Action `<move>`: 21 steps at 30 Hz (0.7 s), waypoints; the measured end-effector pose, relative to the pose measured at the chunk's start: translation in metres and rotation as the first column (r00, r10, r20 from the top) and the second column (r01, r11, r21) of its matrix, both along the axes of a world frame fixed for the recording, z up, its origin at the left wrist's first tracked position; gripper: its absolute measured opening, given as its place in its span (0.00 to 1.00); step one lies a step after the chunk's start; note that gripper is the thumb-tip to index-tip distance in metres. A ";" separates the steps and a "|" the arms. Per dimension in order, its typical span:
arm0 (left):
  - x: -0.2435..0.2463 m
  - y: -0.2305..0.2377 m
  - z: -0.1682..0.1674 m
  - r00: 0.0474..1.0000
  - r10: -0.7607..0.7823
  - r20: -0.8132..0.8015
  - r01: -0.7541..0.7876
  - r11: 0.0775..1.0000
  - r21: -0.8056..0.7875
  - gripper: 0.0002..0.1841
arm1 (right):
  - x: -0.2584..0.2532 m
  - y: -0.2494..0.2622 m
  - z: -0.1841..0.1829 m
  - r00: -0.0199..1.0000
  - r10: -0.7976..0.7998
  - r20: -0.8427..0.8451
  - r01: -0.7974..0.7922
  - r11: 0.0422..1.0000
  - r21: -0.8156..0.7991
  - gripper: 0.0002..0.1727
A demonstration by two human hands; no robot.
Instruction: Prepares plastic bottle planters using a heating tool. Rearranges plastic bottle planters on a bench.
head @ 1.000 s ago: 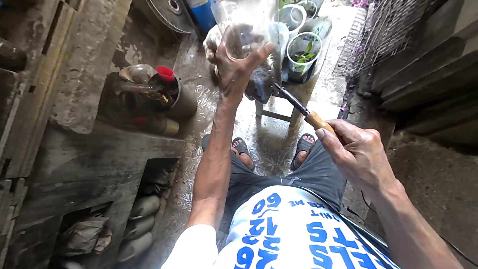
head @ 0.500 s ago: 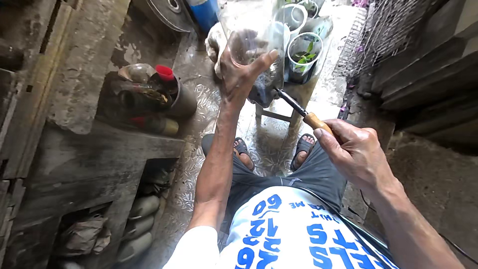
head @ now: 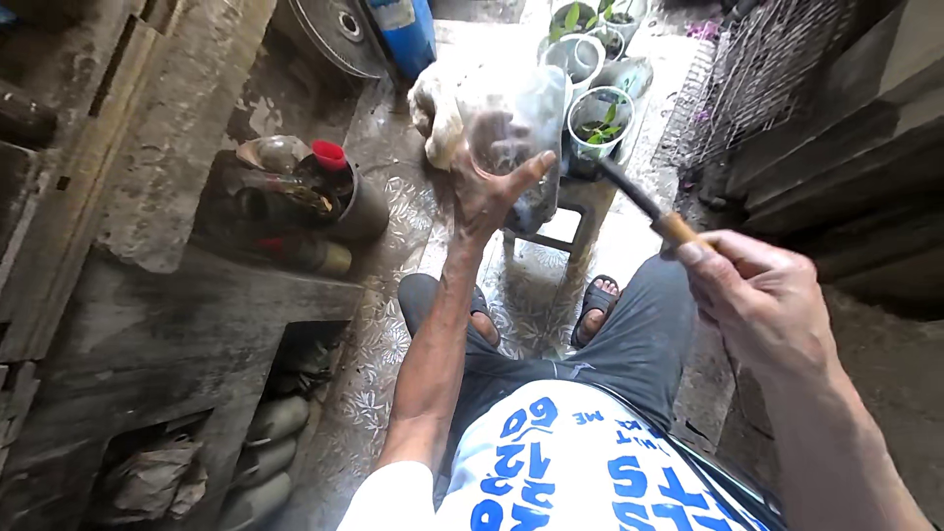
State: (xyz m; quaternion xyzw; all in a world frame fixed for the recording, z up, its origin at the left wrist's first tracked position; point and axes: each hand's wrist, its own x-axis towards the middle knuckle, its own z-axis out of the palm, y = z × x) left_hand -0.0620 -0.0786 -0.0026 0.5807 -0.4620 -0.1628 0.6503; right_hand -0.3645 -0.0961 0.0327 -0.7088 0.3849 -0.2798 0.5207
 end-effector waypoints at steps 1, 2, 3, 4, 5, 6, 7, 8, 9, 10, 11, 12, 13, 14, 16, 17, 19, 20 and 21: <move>-0.006 0.003 -0.004 0.999 0.004 0.038 -0.005 1.000 0.007 0.36 | 0.006 -0.003 0.002 0.997 -0.043 0.066 0.040 0.998 0.037 0.15; -0.013 0.007 -0.008 0.996 0.007 0.091 -0.009 1.000 0.021 0.37 | 0.014 -0.006 0.005 0.989 -0.075 0.126 0.069 0.996 0.055 0.14; -0.022 0.011 -0.013 0.990 0.002 0.138 -0.004 1.000 0.018 0.38 | 0.022 -0.010 0.008 0.979 -0.101 0.175 0.090 0.993 0.070 0.14; -0.033 0.015 -0.018 0.985 -0.010 0.169 0.011 1.000 -0.003 0.38 | 0.030 -0.014 0.011 0.969 -0.115 0.219 0.098 0.991 0.086 0.14; -0.043 0.018 -0.024 0.982 -0.028 0.189 0.033 0.999 -0.025 0.39 | 0.038 -0.019 0.013 0.957 -0.121 0.264 0.096 0.990 0.104 0.14; -0.054 0.021 -0.030 0.980 -0.038 0.195 0.048 0.998 -0.046 0.40 | 0.044 -0.024 0.015 0.951 -0.122 0.286 0.090 0.989 0.120 0.13; -0.064 0.024 -0.036 0.981 -0.043 0.191 0.055 0.997 -0.059 0.40 | 0.049 -0.028 0.016 0.949 -0.120 0.291 0.080 0.986 0.143 0.12; -0.075 0.026 -0.042 0.981 -0.040 0.190 0.055 0.996 -0.073 0.41 | 0.053 -0.032 0.016 0.957 -0.112 0.267 0.070 0.984 0.162 0.12; -0.083 0.028 -0.048 0.980 -0.035 0.193 0.052 0.995 -0.084 0.41 | 0.055 -0.035 0.016 0.970 -0.101 0.221 0.060 0.981 0.182 0.13; -0.091 0.030 -0.053 0.981 -0.038 0.190 0.058 0.994 -0.096 0.42 | 0.056 -0.038 0.016 0.981 -0.088 0.173 0.053 0.979 0.198 0.13; -0.097 0.032 -0.056 0.982 -0.035 0.185 0.056 0.993 -0.107 0.42 | 0.057 -0.041 0.014 0.989 -0.077 0.129 0.048 0.977 0.208 0.11; -0.103 0.033 -0.059 0.984 -0.024 0.179 0.044 0.993 -0.108 0.41 | 0.058 -0.043 0.013 0.994 -0.062 0.092 0.041 0.975 0.217 0.09; -0.108 0.034 -0.060 0.986 -0.021 0.163 0.039 0.993 -0.109 0.41 | 0.058 -0.044 0.012 0.996 -0.050 0.069 0.034 0.975 0.219 0.08; -0.110 0.035 -0.062 0.990 -0.025 0.142 0.041 0.993 -0.109 0.42 | 0.058 -0.045 0.011 0.997 -0.034 0.066 0.019 0.978 0.210 0.08; -0.108 0.037 -0.062 0.990 -0.069 0.124 0.083 0.990 -0.113 0.46 | 0.057 -0.046 0.014 0.997 0.018 0.082 -0.032 0.984 0.175 0.09; -0.104 0.038 -0.061 0.983 -0.129 0.133 0.144 0.983 -0.113 0.48 | 0.057 -0.047 0.017 0.996 0.046 0.082 -0.059 0.985 0.160 0.09; -0.088 0.040 -0.055 0.934 -0.320 0.160 0.337 0.937 -0.092 0.52 | 0.058 -0.048 0.025 0.988 0.102 0.115 -0.119 0.980 0.158 0.08; -0.079 0.039 -0.050 0.895 -0.416 0.163 0.431 0.900 -0.071 0.53 | 0.059 -0.050 0.031 0.982 0.133 0.133 -0.155 0.974 0.164 0.08; -0.071 0.037 -0.044 0.857 -0.489 0.162 0.502 0.864 -0.048 0.55 | 0.060 -0.052 0.038 0.976 0.168 0.136 -0.190 0.968 0.164 0.07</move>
